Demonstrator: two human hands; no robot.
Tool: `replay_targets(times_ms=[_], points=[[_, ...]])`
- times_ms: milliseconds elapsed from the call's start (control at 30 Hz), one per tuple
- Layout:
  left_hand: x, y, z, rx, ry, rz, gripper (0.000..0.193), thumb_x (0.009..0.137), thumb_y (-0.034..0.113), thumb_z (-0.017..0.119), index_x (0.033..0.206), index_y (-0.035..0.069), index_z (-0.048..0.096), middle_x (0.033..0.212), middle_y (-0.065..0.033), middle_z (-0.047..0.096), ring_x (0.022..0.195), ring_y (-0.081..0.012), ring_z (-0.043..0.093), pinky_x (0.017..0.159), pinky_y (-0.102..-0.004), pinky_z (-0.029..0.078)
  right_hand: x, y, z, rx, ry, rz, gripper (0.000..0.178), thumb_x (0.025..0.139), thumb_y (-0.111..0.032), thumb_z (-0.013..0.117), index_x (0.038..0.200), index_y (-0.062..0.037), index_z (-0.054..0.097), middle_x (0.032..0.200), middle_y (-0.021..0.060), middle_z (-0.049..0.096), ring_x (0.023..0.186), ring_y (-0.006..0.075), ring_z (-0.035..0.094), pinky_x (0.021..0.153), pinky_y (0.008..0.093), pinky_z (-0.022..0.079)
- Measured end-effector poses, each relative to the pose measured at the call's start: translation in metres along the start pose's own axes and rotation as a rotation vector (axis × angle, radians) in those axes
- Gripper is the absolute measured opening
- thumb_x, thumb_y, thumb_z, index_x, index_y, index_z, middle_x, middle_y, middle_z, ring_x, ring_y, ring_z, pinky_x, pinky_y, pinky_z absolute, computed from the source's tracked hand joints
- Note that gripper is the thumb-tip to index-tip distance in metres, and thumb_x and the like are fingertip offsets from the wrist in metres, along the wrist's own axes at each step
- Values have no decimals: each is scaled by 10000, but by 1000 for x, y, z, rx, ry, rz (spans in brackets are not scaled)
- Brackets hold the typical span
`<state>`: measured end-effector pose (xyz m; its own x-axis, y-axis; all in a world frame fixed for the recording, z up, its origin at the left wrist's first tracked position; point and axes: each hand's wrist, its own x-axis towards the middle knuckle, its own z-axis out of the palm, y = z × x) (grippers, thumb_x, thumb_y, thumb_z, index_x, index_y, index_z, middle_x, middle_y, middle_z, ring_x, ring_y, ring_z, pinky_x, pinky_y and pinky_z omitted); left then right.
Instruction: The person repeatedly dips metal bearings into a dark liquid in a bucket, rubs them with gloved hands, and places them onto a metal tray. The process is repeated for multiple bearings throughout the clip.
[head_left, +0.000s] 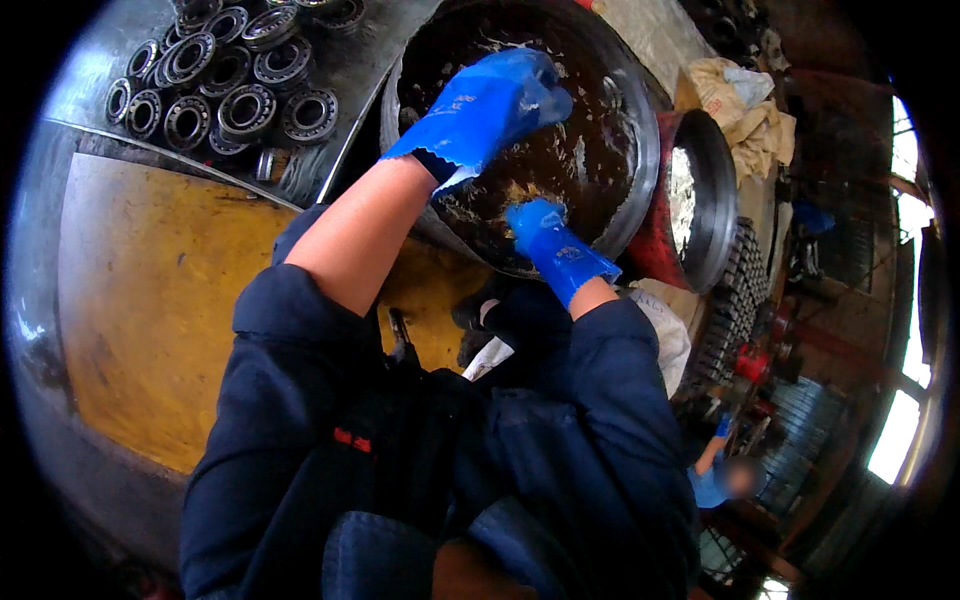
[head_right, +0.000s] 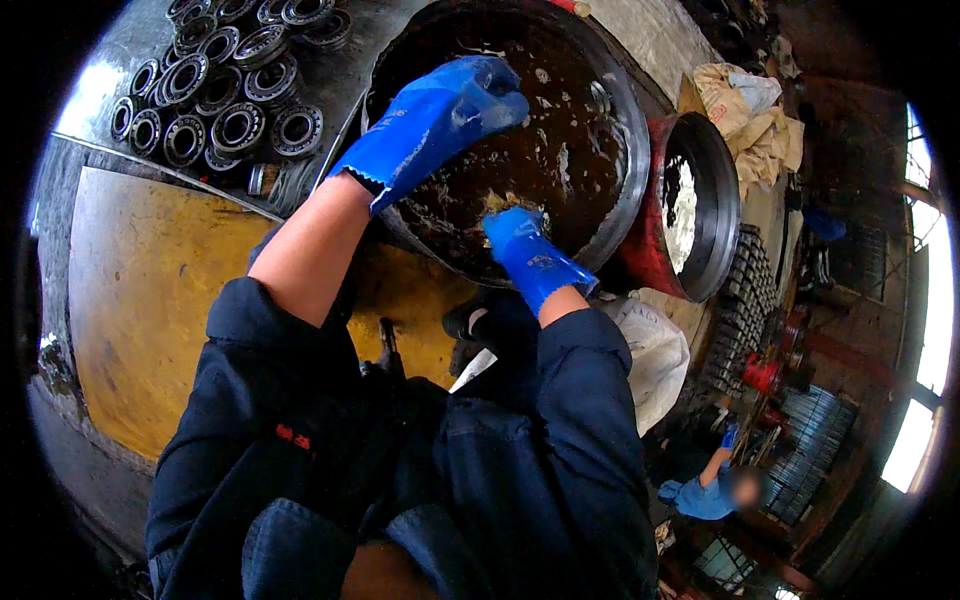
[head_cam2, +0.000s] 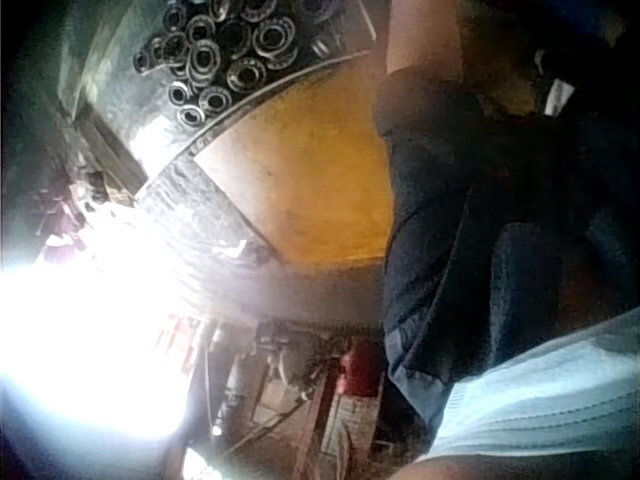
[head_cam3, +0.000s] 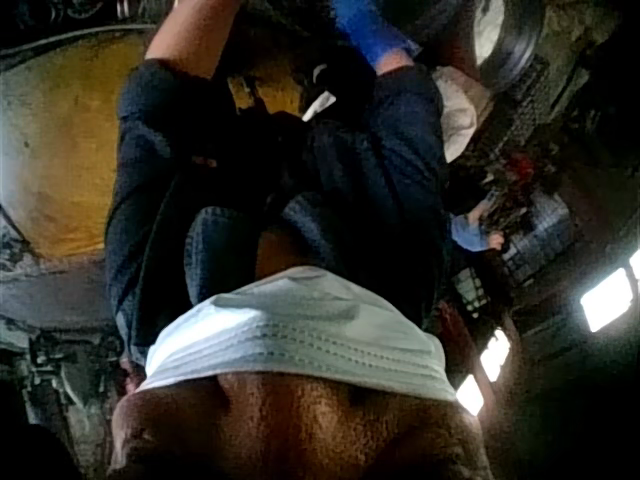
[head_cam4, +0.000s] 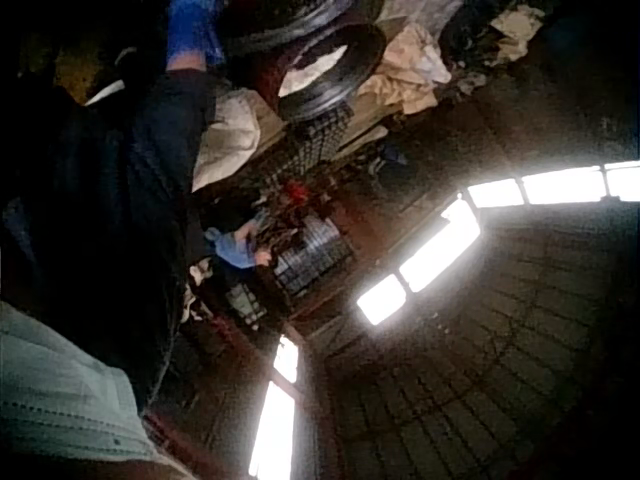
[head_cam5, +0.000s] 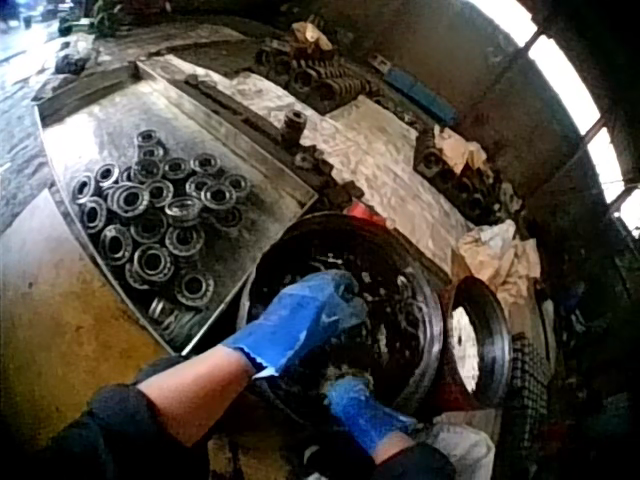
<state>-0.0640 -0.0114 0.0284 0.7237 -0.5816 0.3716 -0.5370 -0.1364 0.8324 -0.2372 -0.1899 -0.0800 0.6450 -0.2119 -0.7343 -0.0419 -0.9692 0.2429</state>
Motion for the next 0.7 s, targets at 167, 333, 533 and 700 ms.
replay_targets(times_ms=[167, 333, 533, 700], points=[[7, 17, -8, 4, -109, -125, 383, 995, 385, 663, 1256, 108, 709, 1257, -162, 699, 1148, -357, 679, 992, -411, 542, 3, 45, 46, 755, 177, 178, 519, 828, -341, 723, 1243, -31, 689, 1170, 258, 720, 1132, 459, 665, 915, 510, 546], [14, 14, 10, -83, 7, 1, 369, 931, 334, 725, 1179, 62, 724, 1139, -223, 714, 1077, -402, 686, 935, -433, 561, 12, 55, 99, 709, 391, 20, 314, 835, -232, 725, 1108, -76, 727, 1086, 209, 726, 1019, 376, 711, 863, 486, 564], [0, 3, -4, -15, -21, -58, 340, 993, 333, 667, 1230, 94, 715, 1244, -171, 696, 1134, -362, 680, 961, -410, 551, -4, 2, 8, -36, 61, -63, 398, 842, -327, 721, 1195, -144, 704, 1176, 161, 734, 1091, 373, 705, 932, 514, 567], [10, 21, -2, -17, -79, 20, 339, 987, 324, 676, 1246, 108, 706, 1223, -174, 705, 1131, -365, 682, 964, -416, 551, -6, 51, 67, 849, 199, 104, 240, 859, -274, 702, 1025, -109, 755, 1095, 198, 734, 1061, 391, 706, 904, 493, 567]])
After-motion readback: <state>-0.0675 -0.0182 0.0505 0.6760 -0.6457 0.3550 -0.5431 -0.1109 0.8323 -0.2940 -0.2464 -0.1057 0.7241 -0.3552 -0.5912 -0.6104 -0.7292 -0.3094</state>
